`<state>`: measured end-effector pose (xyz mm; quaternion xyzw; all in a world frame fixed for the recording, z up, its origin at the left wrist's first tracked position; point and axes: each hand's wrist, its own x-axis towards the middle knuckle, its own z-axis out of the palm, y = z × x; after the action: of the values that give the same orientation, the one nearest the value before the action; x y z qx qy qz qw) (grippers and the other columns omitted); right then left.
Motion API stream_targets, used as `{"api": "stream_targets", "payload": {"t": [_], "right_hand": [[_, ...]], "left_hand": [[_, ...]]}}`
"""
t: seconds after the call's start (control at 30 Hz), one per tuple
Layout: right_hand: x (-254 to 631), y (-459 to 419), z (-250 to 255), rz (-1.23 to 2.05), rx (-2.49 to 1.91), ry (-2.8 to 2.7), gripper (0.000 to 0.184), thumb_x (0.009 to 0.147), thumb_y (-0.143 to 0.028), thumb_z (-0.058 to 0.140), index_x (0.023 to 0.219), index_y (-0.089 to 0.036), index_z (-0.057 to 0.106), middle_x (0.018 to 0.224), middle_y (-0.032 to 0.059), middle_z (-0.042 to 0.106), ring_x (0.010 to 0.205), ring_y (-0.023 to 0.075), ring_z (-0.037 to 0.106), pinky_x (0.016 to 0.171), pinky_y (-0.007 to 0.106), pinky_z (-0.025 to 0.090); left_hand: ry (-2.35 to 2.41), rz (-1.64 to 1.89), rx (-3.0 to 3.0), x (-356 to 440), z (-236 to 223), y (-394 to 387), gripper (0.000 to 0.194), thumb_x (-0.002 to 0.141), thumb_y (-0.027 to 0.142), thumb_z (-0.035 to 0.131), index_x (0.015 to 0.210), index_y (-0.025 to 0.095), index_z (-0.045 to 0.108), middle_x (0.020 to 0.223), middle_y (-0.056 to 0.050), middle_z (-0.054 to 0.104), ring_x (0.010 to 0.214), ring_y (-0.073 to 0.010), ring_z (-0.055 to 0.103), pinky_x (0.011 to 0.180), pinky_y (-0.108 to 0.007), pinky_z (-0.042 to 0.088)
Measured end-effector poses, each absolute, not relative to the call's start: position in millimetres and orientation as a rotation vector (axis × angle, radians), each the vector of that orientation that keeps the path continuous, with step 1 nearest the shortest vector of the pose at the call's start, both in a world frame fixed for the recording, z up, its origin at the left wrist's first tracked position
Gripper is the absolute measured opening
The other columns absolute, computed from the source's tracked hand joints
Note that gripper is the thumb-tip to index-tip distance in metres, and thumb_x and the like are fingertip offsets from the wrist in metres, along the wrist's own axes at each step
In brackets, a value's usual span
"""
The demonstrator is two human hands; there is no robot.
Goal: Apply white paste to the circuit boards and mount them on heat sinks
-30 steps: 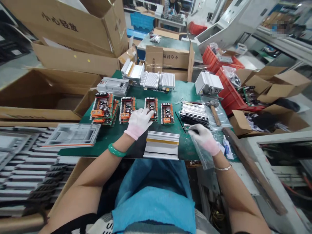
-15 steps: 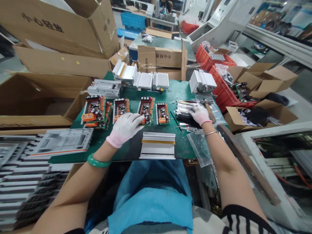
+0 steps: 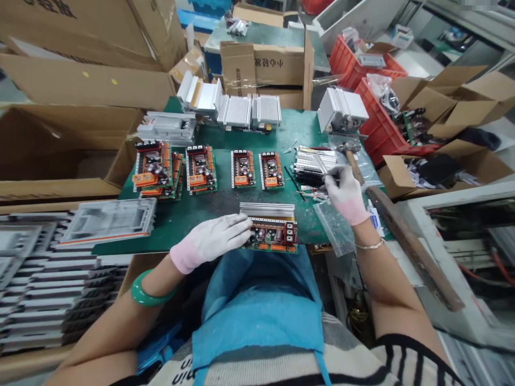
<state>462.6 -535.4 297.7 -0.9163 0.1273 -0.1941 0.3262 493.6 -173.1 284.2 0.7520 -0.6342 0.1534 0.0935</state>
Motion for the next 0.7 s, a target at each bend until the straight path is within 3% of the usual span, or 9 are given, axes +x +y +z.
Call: {"api": "stream_targets", "payload": {"t": [0.3, 0.43, 0.57, 0.7], "right_hand": [[381, -515, 291, -0.529, -2.273, 0.462, 0.024, 0.087, -0.037, 0.056, 0.105, -0.022, 0.056, 0.1, 0.0078, 0.069, 0.092, 0.0228, 0.065, 0.084, 0.038, 0.053], [367, -504, 276, -0.421, -2.282, 0.426, 0.032, 0.088, -0.039, 0.056, 0.114, -0.022, 0.058, 0.112, 0.0101, 0.068, 0.101, 0.024, 0.065, 0.089, 0.041, 0.052], [358, -494, 263, -0.325, -2.273, 0.417, 0.033, 0.088, -0.039, 0.057, 0.116, -0.022, 0.059, 0.114, 0.0091, 0.069, 0.104, 0.0237, 0.065, 0.093, 0.041, 0.052], [355, -489, 259, -0.278, -2.258, 0.4, 0.031, 0.088, -0.036, 0.056, 0.115, -0.022, 0.059, 0.115, 0.009, 0.068, 0.105, 0.0234, 0.065, 0.095, 0.041, 0.051]], "left_hand": [[-1.838, 0.268, 2.401, 504, 279, -180, 0.038, 0.094, 0.008, 0.041, 0.118, 0.026, 0.065, 0.125, -0.008, 0.067, 0.107, -0.0207, 0.068, 0.083, -0.032, 0.061], [-1.729, 0.186, 2.458, 505, 276, -180, 0.037, 0.093, 0.009, 0.043, 0.119, 0.027, 0.065, 0.128, -0.007, 0.065, 0.111, -0.0209, 0.067, 0.089, -0.034, 0.06], [-1.625, 0.163, 2.438, 497, 269, -179, 0.038, 0.092, 0.008, 0.042, 0.117, 0.024, 0.066, 0.131, -0.01, 0.064, 0.119, -0.0242, 0.063, 0.095, -0.04, 0.057], [-1.543, 0.179, 2.387, 489, 260, -177, 0.039, 0.089, 0.006, 0.04, 0.112, 0.021, 0.068, 0.13, -0.01, 0.064, 0.121, -0.0244, 0.061, 0.096, -0.038, 0.057]]}}
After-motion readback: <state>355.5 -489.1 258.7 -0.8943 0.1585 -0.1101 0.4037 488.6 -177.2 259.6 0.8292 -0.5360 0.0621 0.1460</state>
